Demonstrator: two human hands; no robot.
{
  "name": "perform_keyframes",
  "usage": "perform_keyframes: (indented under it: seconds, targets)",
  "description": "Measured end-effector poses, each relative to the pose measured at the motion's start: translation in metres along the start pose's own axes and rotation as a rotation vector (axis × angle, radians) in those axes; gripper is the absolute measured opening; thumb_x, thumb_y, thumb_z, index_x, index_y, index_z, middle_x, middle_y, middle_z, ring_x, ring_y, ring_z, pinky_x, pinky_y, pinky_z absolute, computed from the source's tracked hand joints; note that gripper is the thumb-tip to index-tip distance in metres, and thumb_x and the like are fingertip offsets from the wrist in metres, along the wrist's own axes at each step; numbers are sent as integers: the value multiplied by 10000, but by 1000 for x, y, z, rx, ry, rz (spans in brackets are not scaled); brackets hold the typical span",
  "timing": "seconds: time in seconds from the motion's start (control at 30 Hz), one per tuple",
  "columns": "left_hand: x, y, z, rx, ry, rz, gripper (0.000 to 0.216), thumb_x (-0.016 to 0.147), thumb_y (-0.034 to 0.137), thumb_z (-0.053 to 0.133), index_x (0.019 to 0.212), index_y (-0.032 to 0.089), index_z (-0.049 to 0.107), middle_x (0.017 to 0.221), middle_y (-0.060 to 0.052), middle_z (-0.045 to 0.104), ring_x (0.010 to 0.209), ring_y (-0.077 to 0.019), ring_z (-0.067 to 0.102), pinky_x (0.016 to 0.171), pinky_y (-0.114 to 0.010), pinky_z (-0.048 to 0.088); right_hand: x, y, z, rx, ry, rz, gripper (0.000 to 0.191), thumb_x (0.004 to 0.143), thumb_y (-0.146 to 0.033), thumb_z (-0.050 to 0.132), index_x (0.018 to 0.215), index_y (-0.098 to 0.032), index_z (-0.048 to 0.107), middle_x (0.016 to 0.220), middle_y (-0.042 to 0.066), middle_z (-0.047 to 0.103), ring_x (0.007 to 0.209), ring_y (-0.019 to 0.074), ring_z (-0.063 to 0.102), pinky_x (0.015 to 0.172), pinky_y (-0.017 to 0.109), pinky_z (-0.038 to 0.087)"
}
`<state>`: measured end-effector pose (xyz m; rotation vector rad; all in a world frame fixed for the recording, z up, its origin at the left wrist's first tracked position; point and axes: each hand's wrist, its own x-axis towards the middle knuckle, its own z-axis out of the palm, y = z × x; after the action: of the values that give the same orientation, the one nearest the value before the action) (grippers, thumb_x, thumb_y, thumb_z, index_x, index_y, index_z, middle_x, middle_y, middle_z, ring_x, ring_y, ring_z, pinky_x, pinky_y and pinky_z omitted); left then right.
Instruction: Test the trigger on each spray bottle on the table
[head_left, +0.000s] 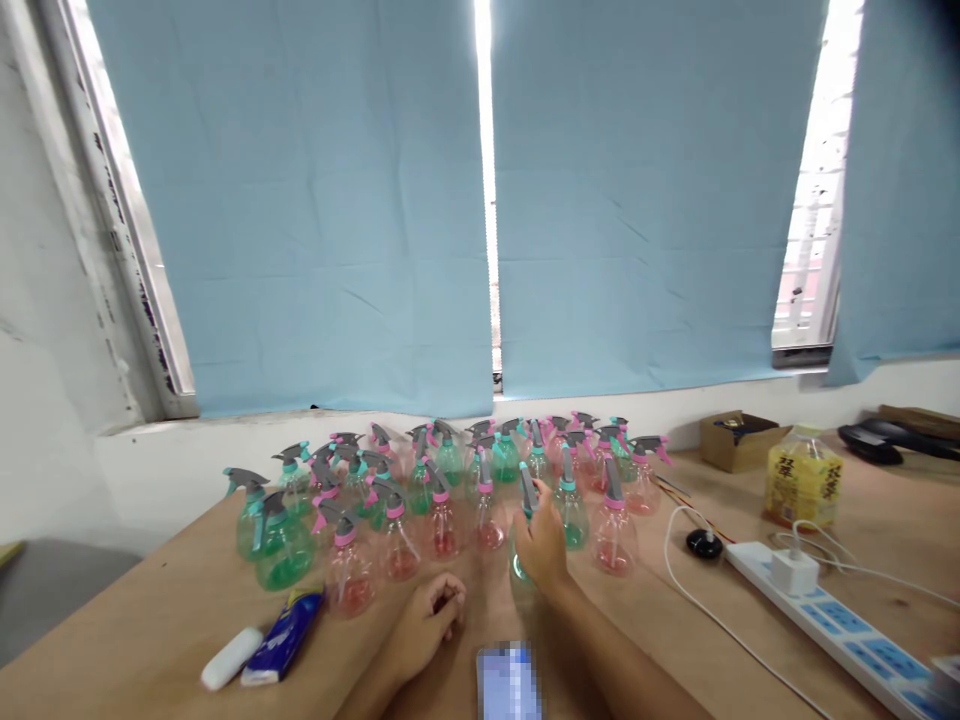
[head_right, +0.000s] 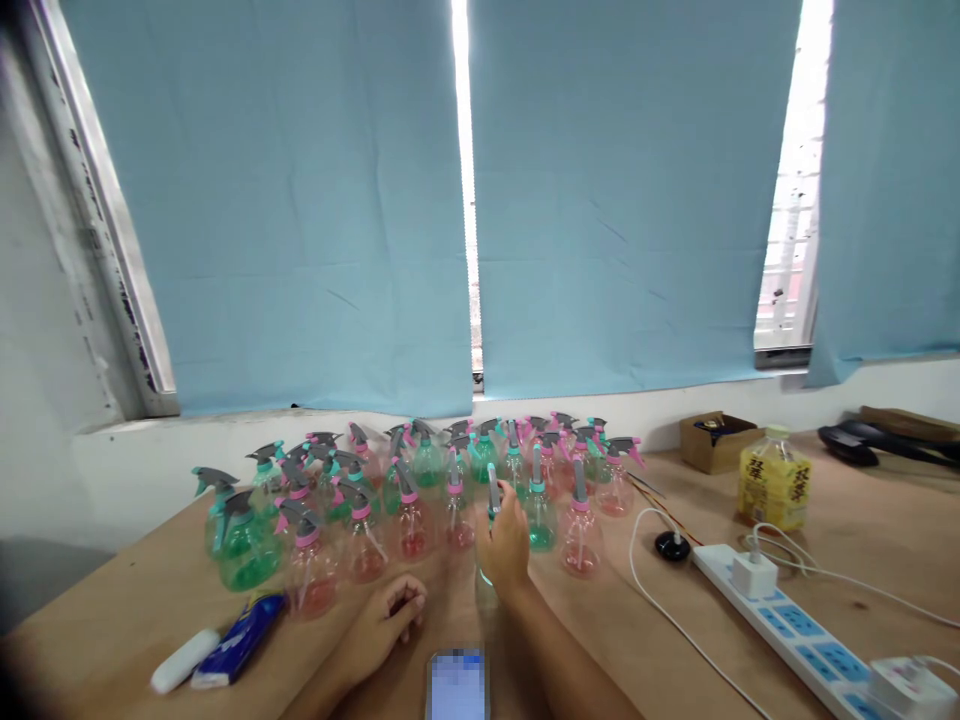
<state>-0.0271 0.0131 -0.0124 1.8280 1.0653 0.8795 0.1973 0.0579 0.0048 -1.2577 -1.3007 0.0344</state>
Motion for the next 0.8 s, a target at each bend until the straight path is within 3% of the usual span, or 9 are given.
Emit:
perform_keyframes:
  seconds: [0.2,0.37,0.5,0.67,0.8]
  targets:
    - [-1,-1,-1,13,-15,21,314,894,485,526,867,176,579,725,5,581,647,-146,535,577,-230,428,7,13,15,-166,23,-97,517,880,-262,447,1384,-150,414,1174,151,603,1097,317,525,935,473,399]
    - [-1,-3,-1,13,-17,21,278,897,446,527,879,174,582,724,7,580,646,-142,528,579,-229,424,6,22,23,-166,35,-113,487,934,-323,426,1381,-127,433,1166,162,596,1126,317,510,961,485,406]
    - [0,-4,-1,2,-19,23,268,897,439,535,875,175,579,724,9,577,647,-139,532,575,-222,427,5,27,24,-90,20,-104,524,961,-361,408,1432,-136,365,1281,175,552,1206,304,492,1002,489,406]
    - [0,-5,-1,22,-18,16,265,905,436,524,866,179,577,724,13,583,621,-131,523,560,-216,410,-1,19,11,-29,19,-163,645,910,-312,470,1492,-150,245,1393,182,443,1319,308,392,1074,528,343]
    - [-1,-2,-1,30,-22,22,215,909,377,509,871,176,575,727,17,575,608,-124,503,556,-217,401,-1,4,-13,-27,59,-174,556,866,-206,409,1421,-194,395,1317,141,444,1279,289,402,1074,537,322]
